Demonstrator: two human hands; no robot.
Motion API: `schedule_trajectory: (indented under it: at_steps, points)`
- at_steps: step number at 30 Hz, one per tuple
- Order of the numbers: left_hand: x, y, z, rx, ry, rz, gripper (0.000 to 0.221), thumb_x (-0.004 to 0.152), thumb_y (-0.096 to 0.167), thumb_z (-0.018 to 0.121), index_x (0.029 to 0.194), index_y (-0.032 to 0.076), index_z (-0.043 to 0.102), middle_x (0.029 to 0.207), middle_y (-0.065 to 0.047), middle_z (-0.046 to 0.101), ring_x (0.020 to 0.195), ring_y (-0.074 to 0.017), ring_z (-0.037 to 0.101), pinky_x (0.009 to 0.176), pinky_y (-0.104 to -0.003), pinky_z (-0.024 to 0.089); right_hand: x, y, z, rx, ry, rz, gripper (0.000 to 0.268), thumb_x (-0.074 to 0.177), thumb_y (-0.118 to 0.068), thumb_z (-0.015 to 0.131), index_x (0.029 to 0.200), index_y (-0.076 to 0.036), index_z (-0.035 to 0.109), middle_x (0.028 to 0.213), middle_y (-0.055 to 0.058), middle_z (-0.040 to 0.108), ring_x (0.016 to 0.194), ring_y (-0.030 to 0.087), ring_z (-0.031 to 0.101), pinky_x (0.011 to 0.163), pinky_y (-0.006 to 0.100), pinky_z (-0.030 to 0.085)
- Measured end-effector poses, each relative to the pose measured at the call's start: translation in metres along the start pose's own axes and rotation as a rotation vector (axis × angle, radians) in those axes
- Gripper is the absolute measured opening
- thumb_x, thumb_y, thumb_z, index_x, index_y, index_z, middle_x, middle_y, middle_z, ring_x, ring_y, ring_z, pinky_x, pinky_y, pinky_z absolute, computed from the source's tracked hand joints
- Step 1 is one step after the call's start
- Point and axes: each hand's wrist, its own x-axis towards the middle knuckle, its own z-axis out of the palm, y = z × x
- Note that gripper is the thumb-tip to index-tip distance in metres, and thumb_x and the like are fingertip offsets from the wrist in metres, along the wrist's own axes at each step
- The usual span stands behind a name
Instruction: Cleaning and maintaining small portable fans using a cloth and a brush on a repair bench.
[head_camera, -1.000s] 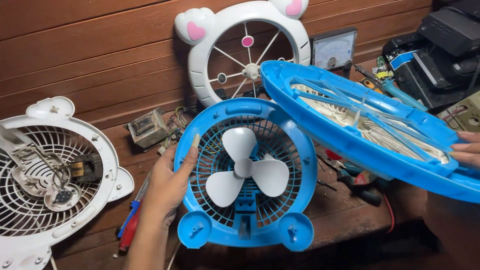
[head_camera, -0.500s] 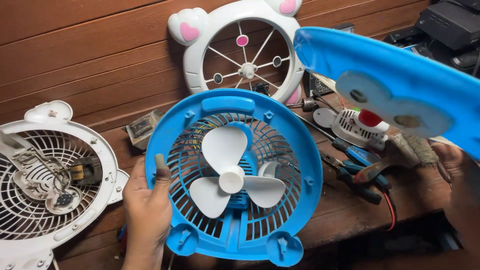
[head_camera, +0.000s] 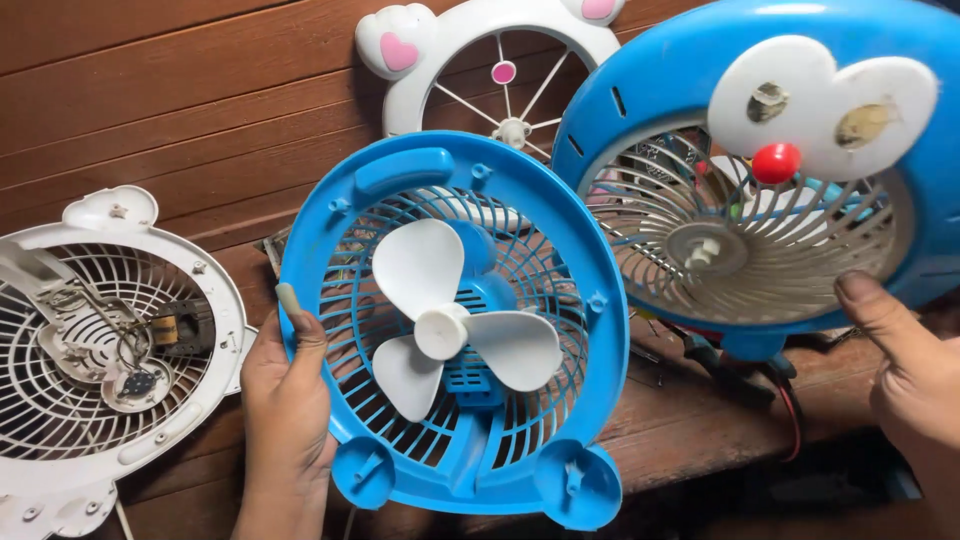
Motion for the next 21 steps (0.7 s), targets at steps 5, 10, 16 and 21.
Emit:
schedule_trajectory:
  at_steps: [5, 10, 16, 21]
  points:
    - [-0.005, 0.017, 0.003, 0.006, 0.012, -0.011, 0.054, 0.096, 0.037, 0.051, 0.143, 0.010, 0.055, 0.145, -0.005, 0.063, 0.138, -0.0165, 0.056, 0.121, -0.032, 0.041, 0.005, 0.004, 0.018, 0.250, -0.054, -0.037, 0.044, 0.106, -0.004, 0.060, 0.145, 0.005, 0.043, 0.139, 0.024, 0.061, 0.125, 0.031, 0.063, 0.104, 0.037, 0.054]
    - [-0.007, 0.019, 0.002, -0.028, 0.057, -0.119, 0.050, 0.096, 0.036, 0.051, 0.139, 0.012, 0.059, 0.135, -0.007, 0.069, 0.129, -0.0202, 0.065, 0.112, -0.035, 0.053, 0.013, 0.002, 0.028, 0.485, -0.123, 0.413, 0.038, 0.096, -0.008, 0.061, 0.133, -0.008, 0.054, 0.129, 0.012, 0.068, 0.114, 0.023, 0.066, 0.092, 0.034, 0.057]
    - [-0.009, 0.024, 0.002, -0.028, 0.072, -0.179, 0.050, 0.095, 0.038, 0.051, 0.137, 0.014, 0.061, 0.133, -0.006, 0.071, 0.126, -0.0213, 0.068, 0.107, -0.038, 0.057, 0.017, -0.004, 0.036, 0.496, -0.154, 0.498, 0.041, 0.095, -0.010, 0.059, 0.136, -0.009, 0.056, 0.129, 0.013, 0.066, 0.113, 0.026, 0.064, 0.099, 0.042, 0.055]
    - [-0.011, 0.027, 0.004, -0.021, 0.094, -0.251, 0.046, 0.096, 0.036, 0.053, 0.136, 0.016, 0.063, 0.126, -0.006, 0.072, 0.121, -0.0222, 0.069, 0.102, -0.041, 0.058, 0.024, 0.015, 0.039, 0.358, -0.151, 0.504, 0.036, 0.098, -0.011, 0.066, 0.132, -0.004, 0.056, 0.115, 0.017, 0.070, 0.099, 0.029, 0.068, 0.081, 0.041, 0.058]
